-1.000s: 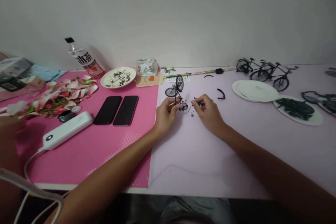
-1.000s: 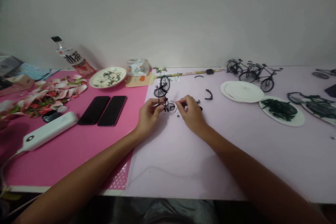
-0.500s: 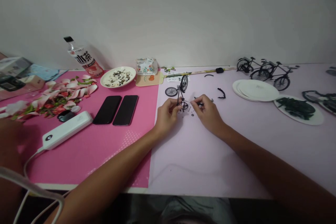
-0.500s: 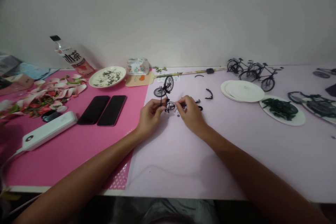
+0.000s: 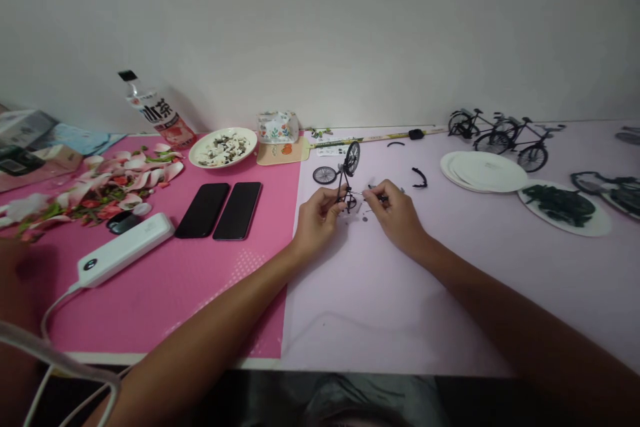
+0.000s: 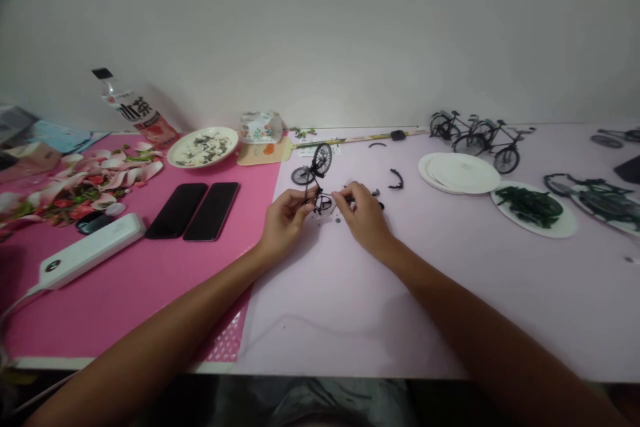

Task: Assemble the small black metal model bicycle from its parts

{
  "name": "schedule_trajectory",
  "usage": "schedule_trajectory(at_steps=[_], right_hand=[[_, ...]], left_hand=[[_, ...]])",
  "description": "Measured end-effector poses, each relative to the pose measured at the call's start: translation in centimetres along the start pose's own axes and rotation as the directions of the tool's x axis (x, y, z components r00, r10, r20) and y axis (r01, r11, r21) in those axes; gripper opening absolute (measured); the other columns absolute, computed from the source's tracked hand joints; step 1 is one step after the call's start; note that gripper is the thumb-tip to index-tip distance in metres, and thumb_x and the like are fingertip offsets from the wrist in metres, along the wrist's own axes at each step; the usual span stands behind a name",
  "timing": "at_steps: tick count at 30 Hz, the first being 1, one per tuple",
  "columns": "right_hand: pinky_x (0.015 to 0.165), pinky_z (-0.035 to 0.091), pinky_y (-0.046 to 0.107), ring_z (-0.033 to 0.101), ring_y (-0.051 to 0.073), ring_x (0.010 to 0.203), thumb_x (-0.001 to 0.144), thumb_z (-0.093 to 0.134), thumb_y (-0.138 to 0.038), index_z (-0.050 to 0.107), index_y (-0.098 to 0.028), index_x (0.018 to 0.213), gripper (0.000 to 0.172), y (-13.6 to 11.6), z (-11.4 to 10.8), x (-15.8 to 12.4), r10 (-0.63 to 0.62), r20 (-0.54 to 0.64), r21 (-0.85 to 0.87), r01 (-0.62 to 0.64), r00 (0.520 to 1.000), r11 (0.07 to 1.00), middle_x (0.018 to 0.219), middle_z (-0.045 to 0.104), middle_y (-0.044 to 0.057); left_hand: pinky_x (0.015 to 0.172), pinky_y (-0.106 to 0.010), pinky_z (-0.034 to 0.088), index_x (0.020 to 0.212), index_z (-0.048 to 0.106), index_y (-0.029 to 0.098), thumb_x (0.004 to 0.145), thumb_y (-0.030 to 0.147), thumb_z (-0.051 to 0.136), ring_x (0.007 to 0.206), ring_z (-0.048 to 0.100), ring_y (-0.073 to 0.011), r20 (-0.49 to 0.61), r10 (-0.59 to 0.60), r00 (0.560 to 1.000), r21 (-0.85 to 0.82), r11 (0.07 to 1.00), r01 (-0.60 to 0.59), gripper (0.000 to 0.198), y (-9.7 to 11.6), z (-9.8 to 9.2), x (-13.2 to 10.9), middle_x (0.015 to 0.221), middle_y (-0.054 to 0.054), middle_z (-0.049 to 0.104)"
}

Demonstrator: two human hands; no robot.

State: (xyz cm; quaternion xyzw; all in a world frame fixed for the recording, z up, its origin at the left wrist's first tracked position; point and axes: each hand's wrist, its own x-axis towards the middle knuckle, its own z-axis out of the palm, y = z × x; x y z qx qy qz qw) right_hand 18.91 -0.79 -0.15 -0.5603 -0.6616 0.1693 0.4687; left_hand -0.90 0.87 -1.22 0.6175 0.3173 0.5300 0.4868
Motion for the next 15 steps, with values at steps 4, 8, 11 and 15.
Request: schedule_trajectory(at_steps=[4, 8, 11, 15], right_hand=[[0.067, 0.043, 0.035, 0.054, 0.02, 0.068, 0.103, 0.054, -0.055, 0.046, -0.026, 0.076, 0.041, -0.21, -0.31, -0.01, 0.016, -0.005, -0.039, -0.016, 1.0, 0.999, 0.069, 0.057, 0.0], [0.069, 0.044, 0.035, 0.058, 0.021, 0.073, 0.104, 0.051, -0.052, 0.048, -0.027, 0.086, 0.031, -0.25, -0.15, -0.15, 0.028, 0.019, -0.01, -0.028, 0.999, 1.0, 0.078, 0.062, 0.002], [0.07, 0.047, 0.035, 0.061, 0.021, 0.076, 0.101, 0.055, -0.047, 0.049, -0.026, 0.097, 0.022, -0.17, 0.0, -0.16, 0.015, 0.063, 0.035, -0.017, 0.998, 0.999, 0.09, 0.066, 0.004], [0.069, 0.047, 0.036, 0.06, 0.021, 0.074, 0.101, 0.053, -0.046, 0.048, -0.026, 0.098, 0.02, -0.08, -0.05, -0.03, -0.011, 0.124, 0.039, 0.006, 0.992, 0.999, 0.088, 0.064, 0.003]], left_hand=[[0.112, -0.048, 0.058, 0.105, 0.064, 0.019, 0.097, 0.04, 0.075, 0.135, 0.069, -0.0313, 0.025, 0.01, 1.0, -0.002, 1.0, -0.01, 0.025, 0.02, 0.08, -0.15, 0.138, -0.02, 0.074], [0.111, -0.048, 0.058, 0.103, 0.064, 0.02, 0.097, 0.04, 0.075, 0.134, 0.07, -0.0313, 0.017, 0.021, 1.0, 0.016, 1.0, -0.021, 0.024, 0.0, 0.05, -0.09, 0.139, -0.02, 0.074], [0.111, -0.048, 0.058, 0.102, 0.063, 0.02, 0.097, 0.04, 0.075, 0.135, 0.069, -0.032, -0.009, 0.022, 1.0, 0.01, 1.0, -0.022, 0.024, -0.02, -0.07, 0.07, 0.138, -0.02, 0.074], [0.114, -0.05, 0.057, 0.1, 0.062, 0.02, 0.095, 0.042, 0.077, 0.136, 0.068, -0.0328, -0.019, 0.019, 1.0, -0.014, 1.0, -0.02, 0.027, 0.17, -0.19, 0.22, 0.137, -0.021, 0.074]])
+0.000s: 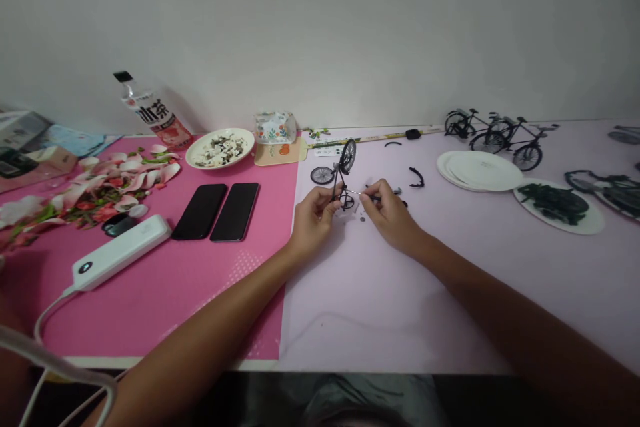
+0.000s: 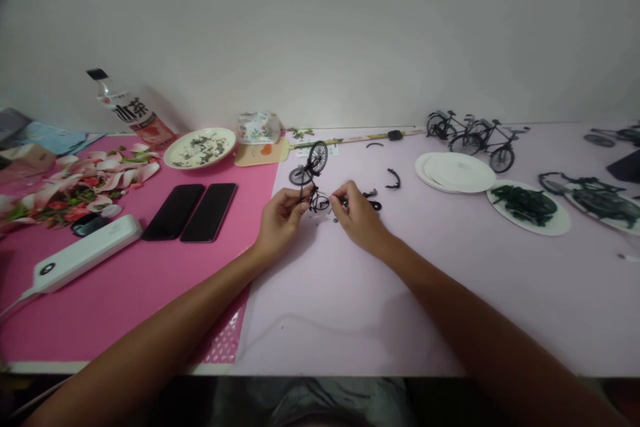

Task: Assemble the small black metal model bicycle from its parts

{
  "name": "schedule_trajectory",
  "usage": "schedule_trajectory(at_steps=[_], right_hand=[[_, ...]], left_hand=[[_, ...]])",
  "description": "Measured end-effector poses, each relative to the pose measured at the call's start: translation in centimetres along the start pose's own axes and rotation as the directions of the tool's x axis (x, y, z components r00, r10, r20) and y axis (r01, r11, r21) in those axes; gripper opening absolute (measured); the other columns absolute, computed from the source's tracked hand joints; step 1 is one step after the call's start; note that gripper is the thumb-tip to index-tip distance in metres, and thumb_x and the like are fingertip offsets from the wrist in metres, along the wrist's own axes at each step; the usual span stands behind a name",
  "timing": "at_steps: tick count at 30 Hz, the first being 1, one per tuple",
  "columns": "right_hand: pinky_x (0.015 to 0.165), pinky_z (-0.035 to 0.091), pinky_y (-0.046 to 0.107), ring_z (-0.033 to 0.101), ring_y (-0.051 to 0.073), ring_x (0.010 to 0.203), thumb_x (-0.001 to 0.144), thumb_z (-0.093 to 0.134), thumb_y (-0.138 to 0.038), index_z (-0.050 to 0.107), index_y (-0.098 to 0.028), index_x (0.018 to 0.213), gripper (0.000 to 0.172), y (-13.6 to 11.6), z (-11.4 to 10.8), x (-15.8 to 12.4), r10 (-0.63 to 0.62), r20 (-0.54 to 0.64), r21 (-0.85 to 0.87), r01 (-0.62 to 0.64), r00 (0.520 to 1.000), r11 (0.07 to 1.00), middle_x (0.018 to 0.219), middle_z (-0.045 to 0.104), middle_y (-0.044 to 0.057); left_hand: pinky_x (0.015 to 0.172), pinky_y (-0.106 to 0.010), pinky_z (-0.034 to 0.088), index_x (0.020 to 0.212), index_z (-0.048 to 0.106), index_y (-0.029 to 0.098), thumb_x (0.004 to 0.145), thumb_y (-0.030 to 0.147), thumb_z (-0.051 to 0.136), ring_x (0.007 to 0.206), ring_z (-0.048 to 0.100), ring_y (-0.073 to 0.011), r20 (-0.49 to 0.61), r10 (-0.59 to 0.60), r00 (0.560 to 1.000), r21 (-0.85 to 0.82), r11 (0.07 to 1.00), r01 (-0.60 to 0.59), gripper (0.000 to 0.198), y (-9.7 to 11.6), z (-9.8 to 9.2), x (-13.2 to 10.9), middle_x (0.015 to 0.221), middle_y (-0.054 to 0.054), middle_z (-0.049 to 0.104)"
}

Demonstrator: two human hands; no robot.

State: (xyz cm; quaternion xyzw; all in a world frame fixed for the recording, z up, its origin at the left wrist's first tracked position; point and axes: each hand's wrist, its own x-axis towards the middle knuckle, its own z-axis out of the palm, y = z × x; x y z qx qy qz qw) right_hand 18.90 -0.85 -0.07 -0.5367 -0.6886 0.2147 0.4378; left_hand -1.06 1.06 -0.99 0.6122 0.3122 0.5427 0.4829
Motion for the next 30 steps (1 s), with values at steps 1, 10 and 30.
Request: schedule_trajectory(at_steps=[1, 10, 30], right_hand=[[0.069, 0.046, 0.036, 0.059, 0.021, 0.073, 0.101, 0.052, -0.046, 0.048, -0.027, 0.097, 0.021, 0.0, -0.05, 0.02, 0.001, 0.009, -0.006, 0.0, 1.0, 1.0, 0.086, 0.064, 0.003], [0.067, 0.039, 0.035, 0.053, 0.02, 0.065, 0.107, 0.043, -0.053, 0.042, -0.026, 0.079, 0.039, -0.51, -0.46, 0.0, 0.036, 0.032, -0.073, -0.033, 0.999, 0.997, 0.069, 0.055, 0.0], [0.063, 0.038, 0.033, 0.05, 0.017, 0.06, 0.107, 0.049, -0.054, 0.045, -0.026, 0.082, 0.037, -0.5, -0.1, -0.22, 0.001, -0.002, 0.002, -0.001, 1.0, 1.0, 0.067, 0.056, -0.002]], left_hand=[[0.114, -0.05, 0.056, 0.099, 0.061, 0.02, 0.095, 0.042, 0.077, 0.136, 0.068, -0.0327, 0.0, -0.001, 1.0, -0.001, 1.0, 0.001, 0.027, 0.08, -0.01, 0.01, 0.136, -0.021, 0.075], [0.11, -0.047, 0.059, 0.098, 0.06, 0.021, 0.097, 0.043, 0.075, 0.134, 0.07, -0.0318, 0.032, 0.016, 0.999, 0.019, 1.0, -0.017, 0.027, 0.47, 0.02, -0.1, 0.137, -0.02, 0.075], [0.115, -0.051, 0.055, 0.097, 0.059, 0.021, 0.095, 0.042, 0.077, 0.136, 0.068, -0.0326, 0.017, 0.001, 1.0, -0.035, 0.999, 0.0, 0.028, 0.99, 0.2, -0.04, 0.137, -0.02, 0.075]])
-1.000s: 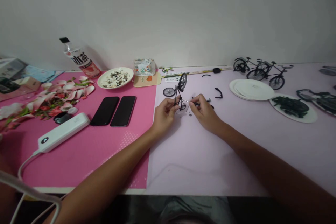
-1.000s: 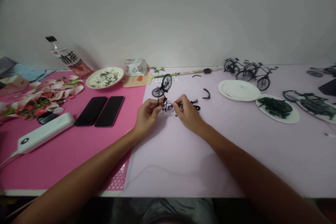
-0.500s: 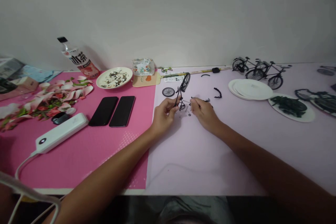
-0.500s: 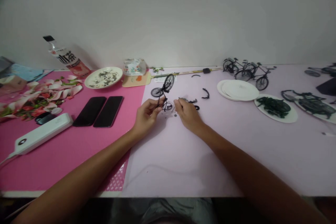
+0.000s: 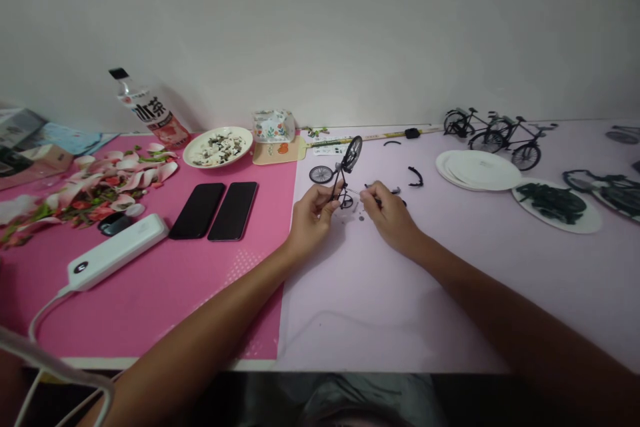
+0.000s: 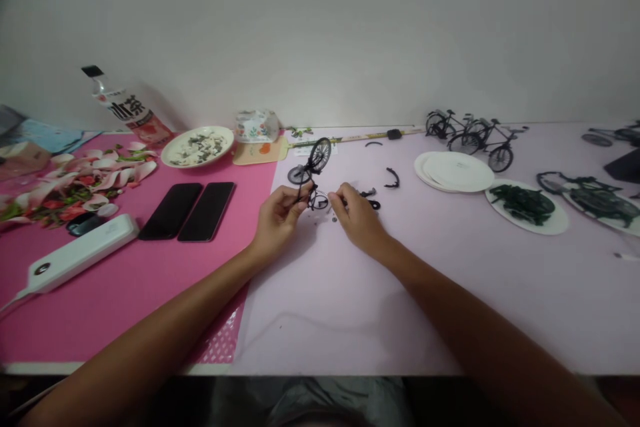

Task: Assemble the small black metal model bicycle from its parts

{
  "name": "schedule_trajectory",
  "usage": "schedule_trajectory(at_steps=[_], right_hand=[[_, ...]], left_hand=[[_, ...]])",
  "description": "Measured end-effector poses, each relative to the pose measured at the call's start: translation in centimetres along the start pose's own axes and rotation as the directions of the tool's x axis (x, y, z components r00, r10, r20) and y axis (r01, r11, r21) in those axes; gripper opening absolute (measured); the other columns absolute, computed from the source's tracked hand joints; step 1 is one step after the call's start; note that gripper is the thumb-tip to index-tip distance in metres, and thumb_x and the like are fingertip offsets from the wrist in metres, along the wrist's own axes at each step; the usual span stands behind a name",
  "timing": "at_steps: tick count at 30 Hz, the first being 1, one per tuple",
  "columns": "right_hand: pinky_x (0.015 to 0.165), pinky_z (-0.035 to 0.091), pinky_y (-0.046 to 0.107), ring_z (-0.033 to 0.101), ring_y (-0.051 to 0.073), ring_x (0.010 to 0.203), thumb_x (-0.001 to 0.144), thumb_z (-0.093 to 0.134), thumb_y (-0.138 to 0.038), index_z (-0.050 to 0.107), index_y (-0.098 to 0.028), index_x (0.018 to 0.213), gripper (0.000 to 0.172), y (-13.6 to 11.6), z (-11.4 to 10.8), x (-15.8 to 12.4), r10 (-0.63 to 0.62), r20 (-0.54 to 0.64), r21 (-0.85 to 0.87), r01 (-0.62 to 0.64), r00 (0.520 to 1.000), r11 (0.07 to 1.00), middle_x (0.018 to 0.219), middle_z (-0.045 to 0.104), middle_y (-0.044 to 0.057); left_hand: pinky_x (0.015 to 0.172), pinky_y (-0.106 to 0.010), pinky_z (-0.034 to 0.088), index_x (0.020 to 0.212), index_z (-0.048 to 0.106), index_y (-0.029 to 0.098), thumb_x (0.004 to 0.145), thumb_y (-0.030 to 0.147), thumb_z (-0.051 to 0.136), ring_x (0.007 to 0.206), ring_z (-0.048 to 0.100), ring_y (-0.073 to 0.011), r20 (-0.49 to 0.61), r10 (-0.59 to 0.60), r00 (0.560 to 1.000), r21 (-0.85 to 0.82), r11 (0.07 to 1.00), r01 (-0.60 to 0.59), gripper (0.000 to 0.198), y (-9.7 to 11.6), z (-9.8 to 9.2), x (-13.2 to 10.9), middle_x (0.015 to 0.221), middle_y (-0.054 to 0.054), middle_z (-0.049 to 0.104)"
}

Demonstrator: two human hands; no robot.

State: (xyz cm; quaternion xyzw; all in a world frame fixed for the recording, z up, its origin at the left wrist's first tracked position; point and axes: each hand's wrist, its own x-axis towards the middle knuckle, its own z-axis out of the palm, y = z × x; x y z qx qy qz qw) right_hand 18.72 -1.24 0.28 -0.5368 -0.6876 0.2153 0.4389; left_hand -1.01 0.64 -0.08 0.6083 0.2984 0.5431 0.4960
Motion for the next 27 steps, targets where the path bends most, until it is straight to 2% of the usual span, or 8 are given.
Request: schedule_trajectory(at_steps=[3, 6, 10, 15, 20, 27], right_hand=[[0.063, 0.039, 0.034, 0.05, 0.017, 0.056, 0.11, 0.039, -0.061, 0.044, -0.026, 0.071, 0.053, -0.28, 0.23, -0.21, 0.018, 0.017, 0.061, -0.019, 1.0, 0.998, 0.059, 0.053, -0.001], [0.062, 0.04, 0.035, 0.048, 0.017, 0.053, 0.11, 0.037, -0.064, 0.048, -0.026, 0.068, 0.058, -0.36, 0.32, -0.27, 0.045, 0.026, 0.124, -0.048, 0.999, 0.991, 0.054, 0.049, -0.002], [0.061, 0.039, 0.033, 0.053, 0.018, 0.06, 0.108, 0.044, -0.06, 0.053, -0.025, 0.078, 0.046, -0.19, 0.09, -0.19, 0.072, -0.001, 0.117, -0.072, 0.997, 0.991, 0.064, 0.056, -0.001], [0.062, 0.041, 0.032, 0.055, 0.017, 0.063, 0.101, 0.058, -0.046, 0.049, -0.026, 0.093, 0.023, -0.08, -0.05, -0.09, 0.026, -0.021, 0.036, -0.025, 0.999, 0.999, 0.077, 0.062, -0.001], [0.065, 0.042, 0.033, 0.056, 0.018, 0.067, 0.101, 0.055, -0.044, 0.048, -0.026, 0.093, 0.021, 0.3, 0.14, 0.09, -0.044, -0.039, -0.02, 0.043, 0.998, 0.999, 0.084, 0.064, 0.002], [0.062, 0.036, 0.032, 0.048, 0.016, 0.061, 0.104, 0.051, -0.045, 0.045, -0.026, 0.089, 0.025, 0.28, 0.13, 0.02, -0.028, -0.021, -0.034, 0.027, 0.999, 0.999, 0.075, 0.058, -0.002]], left_hand=[[0.115, -0.05, 0.055, 0.097, 0.059, 0.021, 0.096, 0.041, 0.076, 0.136, 0.068, -0.0323, 0.024, 0.013, 1.0, 0.02, 1.0, -0.013, 0.026, 0.36, 0.07, -0.13, 0.139, -0.018, 0.074], [0.115, -0.05, 0.055, 0.098, 0.06, 0.022, 0.096, 0.042, 0.075, 0.138, 0.067, -0.0319, 0.036, 0.028, 0.999, 0.026, 0.999, -0.029, 0.026, 0.48, 0.06, -0.21, 0.141, -0.017, 0.073], [0.114, -0.05, 0.055, 0.099, 0.06, 0.022, 0.097, 0.045, 0.075, 0.137, 0.067, -0.0323, 0.03, 0.029, 0.999, 0.031, 0.999, -0.03, 0.028, 0.08, 0.01, -0.23, 0.14, -0.019, 0.073], [0.118, -0.055, 0.052, 0.096, 0.058, 0.022, 0.093, 0.052, 0.078, 0.137, 0.067, -0.0339, -0.021, 0.003, 1.0, -0.045, 0.999, -0.004, 0.037, -0.44, 0.04, -0.04, 0.139, -0.021, 0.074], [0.12, -0.056, 0.05, 0.095, 0.058, 0.022, 0.09, 0.053, 0.082, 0.136, 0.068, -0.0343, -0.035, -0.021, 0.999, -0.07, 0.997, 0.018, 0.04, -0.33, 0.0, 0.16, 0.139, -0.021, 0.073], [0.119, -0.057, 0.05, 0.094, 0.057, 0.022, 0.089, 0.05, 0.083, 0.137, 0.067, -0.0343, -0.013, -0.045, 0.999, -0.086, 0.995, 0.044, 0.039, 0.01, 0.03, 0.17, 0.137, -0.02, 0.075]])
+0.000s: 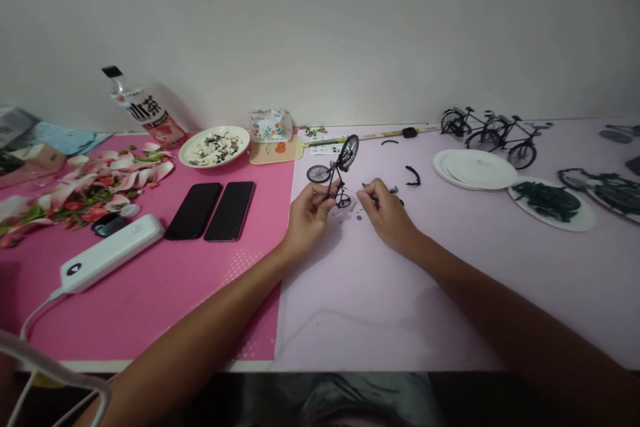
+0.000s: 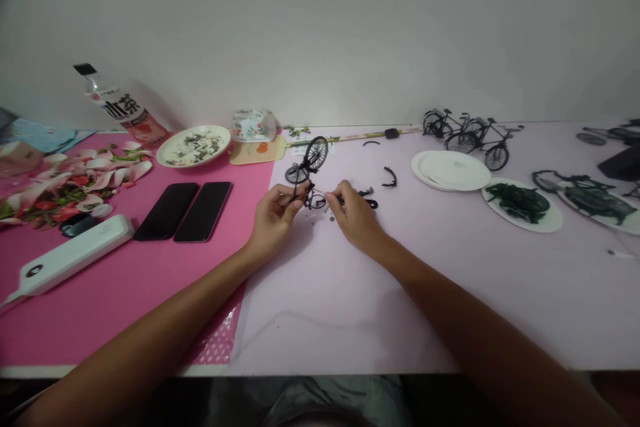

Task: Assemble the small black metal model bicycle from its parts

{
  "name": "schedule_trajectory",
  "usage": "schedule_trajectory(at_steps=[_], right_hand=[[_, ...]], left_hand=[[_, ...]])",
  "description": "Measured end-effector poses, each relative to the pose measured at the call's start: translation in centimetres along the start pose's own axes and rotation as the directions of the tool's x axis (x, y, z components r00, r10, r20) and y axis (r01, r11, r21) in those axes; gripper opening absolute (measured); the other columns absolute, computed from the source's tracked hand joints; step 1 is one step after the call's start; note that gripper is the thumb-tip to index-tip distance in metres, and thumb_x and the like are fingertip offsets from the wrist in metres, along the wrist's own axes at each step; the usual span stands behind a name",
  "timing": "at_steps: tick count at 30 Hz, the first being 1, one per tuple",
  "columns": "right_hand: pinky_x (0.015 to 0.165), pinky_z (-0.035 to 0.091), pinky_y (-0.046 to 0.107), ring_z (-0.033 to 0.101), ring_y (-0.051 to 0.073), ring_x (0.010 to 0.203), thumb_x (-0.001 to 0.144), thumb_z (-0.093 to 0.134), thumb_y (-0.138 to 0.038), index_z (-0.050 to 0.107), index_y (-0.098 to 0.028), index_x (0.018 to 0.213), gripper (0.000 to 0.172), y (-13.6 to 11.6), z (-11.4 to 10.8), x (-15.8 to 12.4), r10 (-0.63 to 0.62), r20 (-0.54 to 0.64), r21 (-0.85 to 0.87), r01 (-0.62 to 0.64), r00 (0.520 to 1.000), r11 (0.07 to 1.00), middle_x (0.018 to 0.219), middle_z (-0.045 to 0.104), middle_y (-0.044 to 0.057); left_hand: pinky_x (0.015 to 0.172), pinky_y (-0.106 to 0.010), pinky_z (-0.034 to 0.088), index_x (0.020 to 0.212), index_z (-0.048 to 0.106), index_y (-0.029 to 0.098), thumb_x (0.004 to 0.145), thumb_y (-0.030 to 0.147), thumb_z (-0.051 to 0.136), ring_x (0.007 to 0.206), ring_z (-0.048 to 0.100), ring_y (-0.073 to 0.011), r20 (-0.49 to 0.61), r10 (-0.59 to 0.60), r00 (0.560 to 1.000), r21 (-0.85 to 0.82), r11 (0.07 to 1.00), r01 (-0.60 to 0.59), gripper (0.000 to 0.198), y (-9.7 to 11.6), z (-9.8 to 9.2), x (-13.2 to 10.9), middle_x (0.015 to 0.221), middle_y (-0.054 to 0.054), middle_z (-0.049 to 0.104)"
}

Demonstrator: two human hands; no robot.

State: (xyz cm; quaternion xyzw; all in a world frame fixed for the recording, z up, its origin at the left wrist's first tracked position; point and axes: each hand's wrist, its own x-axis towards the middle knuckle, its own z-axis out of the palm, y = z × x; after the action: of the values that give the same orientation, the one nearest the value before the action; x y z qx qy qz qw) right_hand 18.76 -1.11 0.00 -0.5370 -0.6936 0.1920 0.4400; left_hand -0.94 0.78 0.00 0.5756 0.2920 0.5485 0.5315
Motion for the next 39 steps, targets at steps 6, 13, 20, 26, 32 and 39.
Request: schedule_trajectory(at_steps=[6, 13, 20, 26, 32, 39], right_hand=[[0.064, 0.039, 0.033, 0.051, 0.017, 0.064, 0.107, 0.048, -0.05, 0.042, -0.027, 0.084, 0.033, -0.3, 0.2, -0.2, 0.039, -0.005, 0.063, -0.038, 0.999, 0.997, 0.072, 0.055, -0.002], [0.067, 0.046, 0.034, 0.055, 0.018, 0.069, 0.107, 0.043, -0.068, 0.044, -0.027, 0.08, 0.049, 0.2, 0.9, -0.4, 0.09, -0.014, 0.191, -0.086, 0.996, 0.978, 0.074, 0.058, 0.0], [0.064, 0.044, 0.033, 0.055, 0.018, 0.069, 0.106, 0.044, -0.067, 0.045, -0.026, 0.079, 0.049, 0.1, 1.0, -0.4, 0.12, -0.017, 0.183, -0.115, 0.993, 0.976, 0.074, 0.058, 0.001], [0.063, 0.037, 0.033, 0.047, 0.017, 0.062, 0.106, 0.052, -0.052, 0.04, -0.027, 0.079, 0.038, -0.6, 0.6, -0.4, 0.076, -0.063, 0.104, -0.07, 0.995, 0.992, 0.066, 0.05, -0.004], [0.065, 0.039, 0.033, 0.052, 0.018, 0.067, 0.103, 0.054, -0.042, 0.042, -0.027, 0.083, 0.028, -0.6, 0.6, -0.4, 0.029, -0.056, 0.072, -0.025, 0.998, 0.997, 0.073, 0.054, -0.002], [0.071, 0.048, 0.035, 0.062, 0.021, 0.08, 0.101, 0.059, -0.041, 0.048, -0.026, 0.096, 0.019, 0.5, 1.1, -0.3, 0.041, -0.035, 0.125, -0.037, 0.999, 0.991, 0.088, 0.062, 0.003]], left_hand=[[0.117, -0.056, 0.053, 0.094, 0.058, 0.022, 0.091, 0.047, 0.081, 0.139, 0.066, -0.0346, 0.017, 0.019, 1.0, 0.034, 0.999, -0.019, 0.034, 0.0, 0.0, -0.1, 0.135, -0.019, 0.076], [0.115, -0.054, 0.054, 0.093, 0.057, 0.022, 0.091, 0.049, 0.08, 0.136, 0.068, -0.0344, 0.038, 0.022, 0.999, 0.064, 0.998, -0.025, 0.036, 0.2, 0.0, -0.1, 0.139, -0.019, 0.074], [0.115, -0.053, 0.055, 0.095, 0.058, 0.022, 0.093, 0.049, 0.078, 0.136, 0.068, -0.0335, 0.035, 0.044, 0.998, 0.083, 0.995, -0.047, 0.033, 0.1, 0.0, -0.2, 0.134, -0.018, 0.077], [0.114, -0.054, 0.056, 0.094, 0.059, 0.022, 0.093, 0.049, 0.079, 0.136, 0.068, -0.034, 0.031, 0.035, 0.999, 0.066, 0.997, -0.037, 0.034, 0.2, 0.1, -0.2, 0.136, -0.019, 0.075], [0.114, -0.054, 0.056, 0.094, 0.06, 0.021, 0.089, 0.056, 0.082, 0.135, 0.068, -0.035, 0.02, 0.029, 0.999, 0.049, 0.998, -0.03, 0.041, -0.1, -0.1, -0.1, 0.136, -0.021, 0.075], [0.118, -0.055, 0.051, 0.094, 0.058, 0.022, 0.09, 0.053, 0.081, 0.137, 0.067, -0.0339, -0.003, 0.013, 1.0, 0.056, 0.998, -0.013, 0.039, -0.4, -0.3, 0.0, 0.134, -0.02, 0.076]])
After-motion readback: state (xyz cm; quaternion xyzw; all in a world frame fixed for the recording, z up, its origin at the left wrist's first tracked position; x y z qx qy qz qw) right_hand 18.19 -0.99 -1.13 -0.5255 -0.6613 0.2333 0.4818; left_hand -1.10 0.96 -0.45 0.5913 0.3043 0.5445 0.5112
